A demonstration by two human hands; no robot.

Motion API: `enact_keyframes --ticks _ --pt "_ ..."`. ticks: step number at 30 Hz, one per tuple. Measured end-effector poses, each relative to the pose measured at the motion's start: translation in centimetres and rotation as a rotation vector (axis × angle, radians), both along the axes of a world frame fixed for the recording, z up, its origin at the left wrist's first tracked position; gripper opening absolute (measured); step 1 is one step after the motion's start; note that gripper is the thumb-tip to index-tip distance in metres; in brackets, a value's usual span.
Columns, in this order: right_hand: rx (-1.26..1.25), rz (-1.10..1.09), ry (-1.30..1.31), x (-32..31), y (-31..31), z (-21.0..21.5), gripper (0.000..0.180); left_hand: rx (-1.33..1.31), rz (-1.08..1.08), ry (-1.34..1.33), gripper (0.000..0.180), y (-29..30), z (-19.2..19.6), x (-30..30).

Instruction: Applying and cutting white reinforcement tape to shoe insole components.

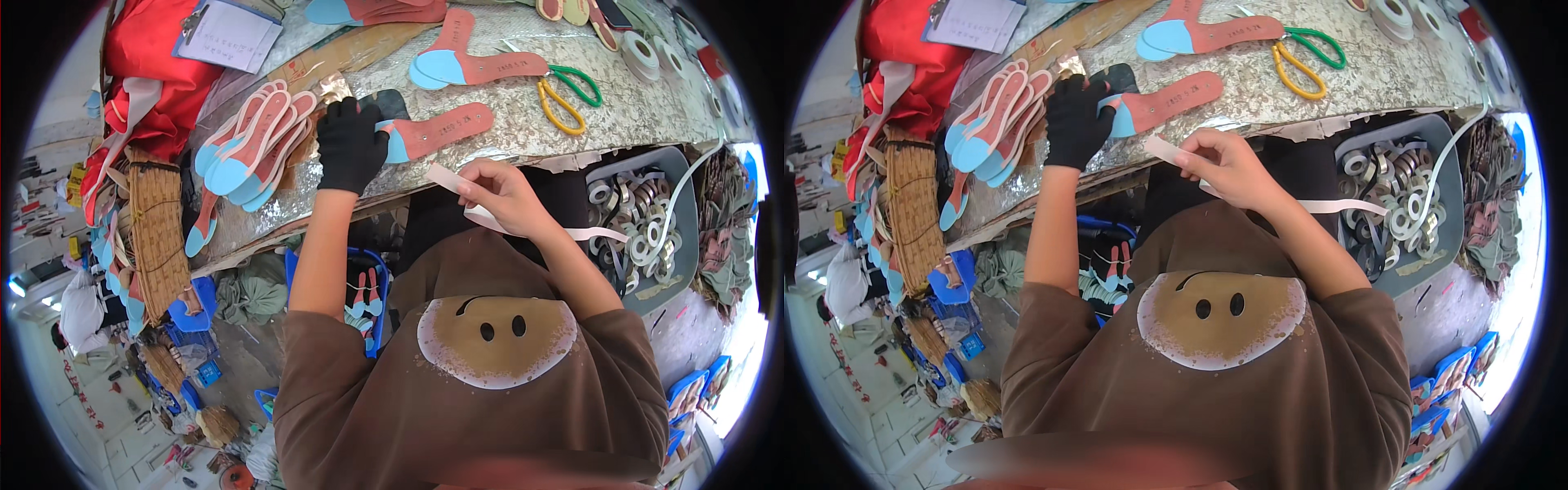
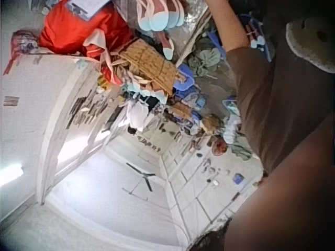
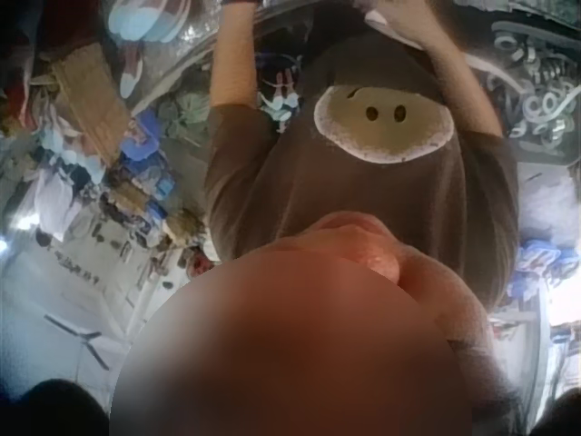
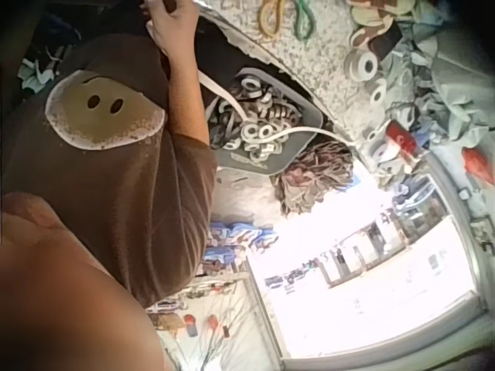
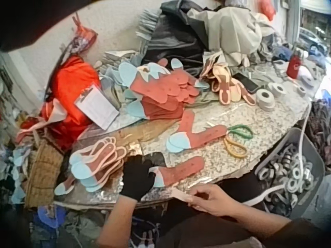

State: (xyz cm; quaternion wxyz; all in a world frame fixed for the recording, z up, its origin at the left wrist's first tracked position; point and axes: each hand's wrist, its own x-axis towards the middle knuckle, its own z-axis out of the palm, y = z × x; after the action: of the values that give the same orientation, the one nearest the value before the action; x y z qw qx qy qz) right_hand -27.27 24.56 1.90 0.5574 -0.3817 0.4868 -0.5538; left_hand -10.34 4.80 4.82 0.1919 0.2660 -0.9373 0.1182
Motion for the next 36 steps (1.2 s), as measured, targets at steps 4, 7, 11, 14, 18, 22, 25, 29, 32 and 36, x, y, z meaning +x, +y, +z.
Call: enact_keyframes --ticks 4,7,11,14,18,22,25,29,32,36 --pt "0.107 0.014 -0.038 -0.9 0.0 2.6 0.017 0.655 0.048 0.279 0.015 0.9 -1.8 0.7" --pt "0.014 0.034 0.118 -2.5 -2.0 4.1 0.016 0.828 -0.022 0.468 0.010 3.8 0.7 -0.9" --pt "0.002 0.054 0.364 -3.4 -6.7 7.3 0.015 0.433 -0.147 0.438 0.014 3.8 -2.2 -1.6" --pt "-0.156 -0.006 0.665 -4.8 -9.1 5.4 0.017 0.658 -0.141 0.629 0.022 4.2 -2.8 -2.8" --pt "-0.128 0.126 0.665 -5.7 -9.7 4.4 0.018 0.826 -0.109 0.659 0.030 4.6 -1.8 -3.0" --pt "-0.061 0.130 0.645 -5.5 -9.9 4.0 0.018 0.845 -0.103 0.655 0.035 4.5 -1.8 -2.7" --pt "-0.096 0.138 0.610 -5.1 -9.9 4.0 0.018 0.835 -0.104 0.649 0.036 4.2 -2.1 -2.4" --pt "-0.160 0.023 0.904 -3.9 -9.3 4.4 0.014 0.697 -0.195 0.720 0.028 3.9 -3.5 -3.2" --pt "-0.252 -0.040 1.153 -3.3 -8.7 4.4 0.013 0.582 -0.203 0.699 0.022 4.4 -2.8 -3.6" --pt "-0.422 -0.147 1.048 -3.4 -8.8 4.8 0.013 0.509 -0.230 0.633 0.013 3.8 -2.9 -3.1"
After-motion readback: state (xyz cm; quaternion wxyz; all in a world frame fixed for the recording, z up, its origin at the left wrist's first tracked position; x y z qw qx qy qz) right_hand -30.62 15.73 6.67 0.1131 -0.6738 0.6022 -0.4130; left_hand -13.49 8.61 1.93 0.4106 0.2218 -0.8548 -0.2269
